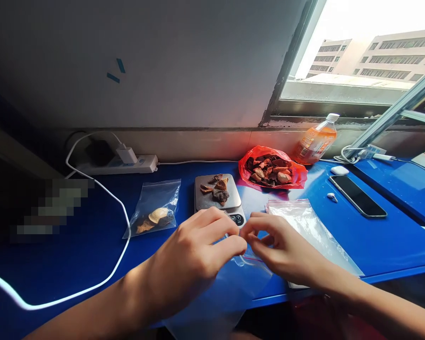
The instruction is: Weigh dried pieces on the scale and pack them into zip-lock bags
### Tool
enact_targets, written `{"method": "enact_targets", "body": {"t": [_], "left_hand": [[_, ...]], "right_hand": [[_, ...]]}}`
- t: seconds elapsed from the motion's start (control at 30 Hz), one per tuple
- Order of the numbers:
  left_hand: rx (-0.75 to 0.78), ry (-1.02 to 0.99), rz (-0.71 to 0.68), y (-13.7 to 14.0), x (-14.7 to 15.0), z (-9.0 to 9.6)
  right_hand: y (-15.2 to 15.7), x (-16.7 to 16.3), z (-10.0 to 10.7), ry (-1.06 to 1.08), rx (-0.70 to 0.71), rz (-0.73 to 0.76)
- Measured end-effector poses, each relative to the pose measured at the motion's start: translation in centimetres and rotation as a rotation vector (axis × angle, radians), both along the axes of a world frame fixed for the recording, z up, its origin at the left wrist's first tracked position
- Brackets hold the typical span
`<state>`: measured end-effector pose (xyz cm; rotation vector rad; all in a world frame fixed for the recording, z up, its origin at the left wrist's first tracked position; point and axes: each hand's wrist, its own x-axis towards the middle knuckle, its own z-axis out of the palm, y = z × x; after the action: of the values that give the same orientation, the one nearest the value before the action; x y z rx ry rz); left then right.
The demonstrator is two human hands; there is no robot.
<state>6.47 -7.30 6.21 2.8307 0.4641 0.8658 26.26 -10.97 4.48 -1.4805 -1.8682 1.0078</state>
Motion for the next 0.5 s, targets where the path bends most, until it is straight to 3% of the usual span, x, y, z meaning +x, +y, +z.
{"method": "enact_targets", "body": {"t": [0.23, 0.5], "left_hand": [[-0.137, 0.106, -0.016, 0.1, -0.7, -0.7], [-0.274, 0.059, 0.119, -1.0, -1.5, -2.0]], "right_hand": [[-0.2, 0.4, 0.6, -0.122, 0.033, 0.359], [0.1, -0.3, -0.1, -0.267, 0.168, 0.432]]}}
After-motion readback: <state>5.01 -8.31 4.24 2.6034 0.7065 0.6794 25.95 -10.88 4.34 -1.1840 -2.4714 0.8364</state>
